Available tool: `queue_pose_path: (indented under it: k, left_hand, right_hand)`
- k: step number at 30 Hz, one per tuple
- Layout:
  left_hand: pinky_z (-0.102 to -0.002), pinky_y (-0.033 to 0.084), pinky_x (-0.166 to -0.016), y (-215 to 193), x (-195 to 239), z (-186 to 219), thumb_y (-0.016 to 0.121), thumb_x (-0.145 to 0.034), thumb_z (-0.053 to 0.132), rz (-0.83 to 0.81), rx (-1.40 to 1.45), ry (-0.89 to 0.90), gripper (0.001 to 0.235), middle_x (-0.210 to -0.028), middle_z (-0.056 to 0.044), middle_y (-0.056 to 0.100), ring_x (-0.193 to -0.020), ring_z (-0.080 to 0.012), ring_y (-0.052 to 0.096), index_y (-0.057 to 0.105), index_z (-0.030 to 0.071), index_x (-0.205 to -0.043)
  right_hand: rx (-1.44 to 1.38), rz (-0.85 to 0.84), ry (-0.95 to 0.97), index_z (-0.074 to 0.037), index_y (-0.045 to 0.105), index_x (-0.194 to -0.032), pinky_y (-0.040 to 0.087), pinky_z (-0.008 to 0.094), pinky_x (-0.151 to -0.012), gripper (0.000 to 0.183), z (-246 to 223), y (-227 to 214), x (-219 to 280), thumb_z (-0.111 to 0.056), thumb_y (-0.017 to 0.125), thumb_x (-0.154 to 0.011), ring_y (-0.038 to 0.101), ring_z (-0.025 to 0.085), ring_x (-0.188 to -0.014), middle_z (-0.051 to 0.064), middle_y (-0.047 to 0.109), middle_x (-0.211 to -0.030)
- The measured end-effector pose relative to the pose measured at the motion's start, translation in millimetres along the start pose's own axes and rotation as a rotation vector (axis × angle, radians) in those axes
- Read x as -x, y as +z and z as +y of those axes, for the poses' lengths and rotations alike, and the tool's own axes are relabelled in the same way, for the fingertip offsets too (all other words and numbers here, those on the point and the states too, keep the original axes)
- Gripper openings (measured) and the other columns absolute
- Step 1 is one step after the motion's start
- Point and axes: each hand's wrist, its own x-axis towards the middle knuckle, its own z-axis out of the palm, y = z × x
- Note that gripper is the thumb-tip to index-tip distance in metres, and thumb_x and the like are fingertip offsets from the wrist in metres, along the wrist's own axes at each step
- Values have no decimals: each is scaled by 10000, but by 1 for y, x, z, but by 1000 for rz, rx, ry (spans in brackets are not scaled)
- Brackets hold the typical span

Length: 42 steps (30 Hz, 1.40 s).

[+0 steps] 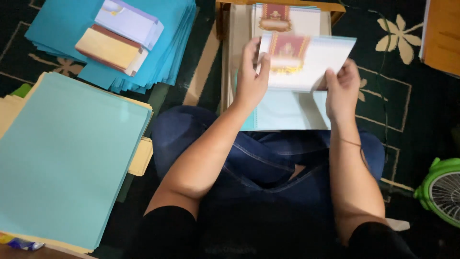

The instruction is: The person sits on the floor and repeatedly folds a light blue cover sheet around a stack of white pages. They press the folded edges to create creases and then place the finished book onto a growing stack on a low wooden table.

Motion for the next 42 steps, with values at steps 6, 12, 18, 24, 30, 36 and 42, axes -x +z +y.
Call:
queue_pose_path:
  k: [6,12,18,24,30,36,42]
  left_hand:
    - [-491,450,-1187,-3,-1,-15,615,-961,40,193,-558,197,509,-1416,-175,546,-1381,-375,509,434,56,-1436]
    - [-642,385,-1066,34,27,-46,607,-892,155,-295,-866,240,326,-1447,-159,523,-1364,-463,448,702,148,-1204]
    - [-571,333,-1129,43,42,-37,679,-939,328,-509,-930,259,460,-1497,-217,486,-1476,-430,360,635,141,-1357]
    - [-506,360,-1036,45,43,-72,693,-885,485,-523,-1050,350,538,-1413,-162,569,-1353,-344,463,671,189,-1333]
    - [-479,347,-1033,40,40,-51,633,-943,466,-591,-1036,301,540,-1425,-172,535,-1344,-341,447,644,137,-1370]
    - [-470,331,-1060,41,35,-44,631,-967,455,-656,-1052,199,520,-1457,-146,497,-1372,-308,410,637,133,-1375]
    - [-528,377,-1120,39,16,-107,536,-1030,303,-596,-830,74,415,-1428,-116,589,-1384,-313,493,637,146,-1400]
  right_hand:
    - [390,-19,-229,21,640,-1188,448,292,-698,247,35,18,-133,0,533,-966,620,143,-908,104,715,-1042]
    - [967,-44,-124,3,556,-1271,477,533,-935,345,105,-1,-153,-248,663,-1059,542,466,-1098,244,469,-1194]
    - [1218,-154,106,70,545,-1481,387,673,-1069,637,7,0,-32,-331,702,-1011,454,605,-1297,344,401,-1462]
    - [1247,-68,189,115,616,-1390,504,595,-990,529,7,-45,34,-238,702,-1006,551,554,-1198,325,544,-1313]
    - [1144,-134,331,20,611,-1421,555,524,-929,584,31,-68,41,-410,645,-1029,619,431,-1206,248,591,-1341]
    - [858,-203,230,145,562,-1408,510,593,-957,502,-53,-40,47,-257,587,-1110,572,535,-1207,355,575,-1311]
    - [113,-590,337,75,493,-1483,302,556,-1161,977,-86,-5,53,-739,210,-1025,354,382,-1427,310,486,-1498]
